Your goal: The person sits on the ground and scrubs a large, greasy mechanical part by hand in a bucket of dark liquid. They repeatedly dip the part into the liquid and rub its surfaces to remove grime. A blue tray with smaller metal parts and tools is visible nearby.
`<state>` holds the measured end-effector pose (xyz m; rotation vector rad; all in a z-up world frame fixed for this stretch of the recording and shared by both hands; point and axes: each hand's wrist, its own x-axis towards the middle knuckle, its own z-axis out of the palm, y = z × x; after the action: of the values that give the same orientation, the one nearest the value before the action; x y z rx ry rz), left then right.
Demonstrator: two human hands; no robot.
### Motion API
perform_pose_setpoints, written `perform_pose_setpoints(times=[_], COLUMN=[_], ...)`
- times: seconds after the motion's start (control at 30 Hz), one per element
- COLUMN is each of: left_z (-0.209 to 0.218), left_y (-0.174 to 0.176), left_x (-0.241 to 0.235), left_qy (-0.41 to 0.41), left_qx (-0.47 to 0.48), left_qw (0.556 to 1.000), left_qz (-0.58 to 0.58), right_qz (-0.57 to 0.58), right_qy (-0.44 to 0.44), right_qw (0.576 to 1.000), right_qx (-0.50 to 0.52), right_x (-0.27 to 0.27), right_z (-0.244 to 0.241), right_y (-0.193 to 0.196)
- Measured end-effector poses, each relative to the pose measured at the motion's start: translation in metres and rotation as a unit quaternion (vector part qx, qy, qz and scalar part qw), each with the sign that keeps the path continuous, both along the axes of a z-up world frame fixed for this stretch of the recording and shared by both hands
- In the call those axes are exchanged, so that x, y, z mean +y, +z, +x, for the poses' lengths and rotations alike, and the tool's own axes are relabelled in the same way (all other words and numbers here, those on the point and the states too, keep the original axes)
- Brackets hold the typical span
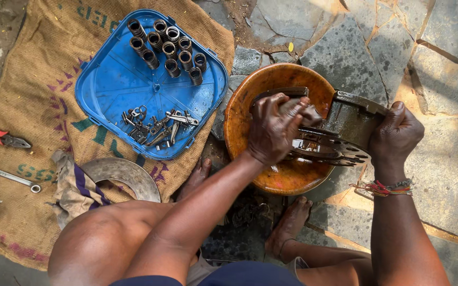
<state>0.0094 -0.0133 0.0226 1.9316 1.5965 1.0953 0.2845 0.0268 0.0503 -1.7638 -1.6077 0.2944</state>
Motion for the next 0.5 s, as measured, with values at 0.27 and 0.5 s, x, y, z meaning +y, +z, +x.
perform_pose_setpoints(times=[0.27,0.5], left_z=[0.001,-0.005], left_y=[0.002,0.007], left_x=[0.015,0.009], left_qy=[0.058,0.180], left_qx=[-0.146,-0.201], left_qw=[0.987,0.963], left_qz=[0.042,0.014], right_qz=[0.018,0.006], right_qy=[0.007,-0.011], right_qw=[1.000,1.000], right_qx=[0.018,-0.004], right_x=[-0.004,-0.005], right_z=[-0.010,-0.003], right_y=[0.003,0.000])
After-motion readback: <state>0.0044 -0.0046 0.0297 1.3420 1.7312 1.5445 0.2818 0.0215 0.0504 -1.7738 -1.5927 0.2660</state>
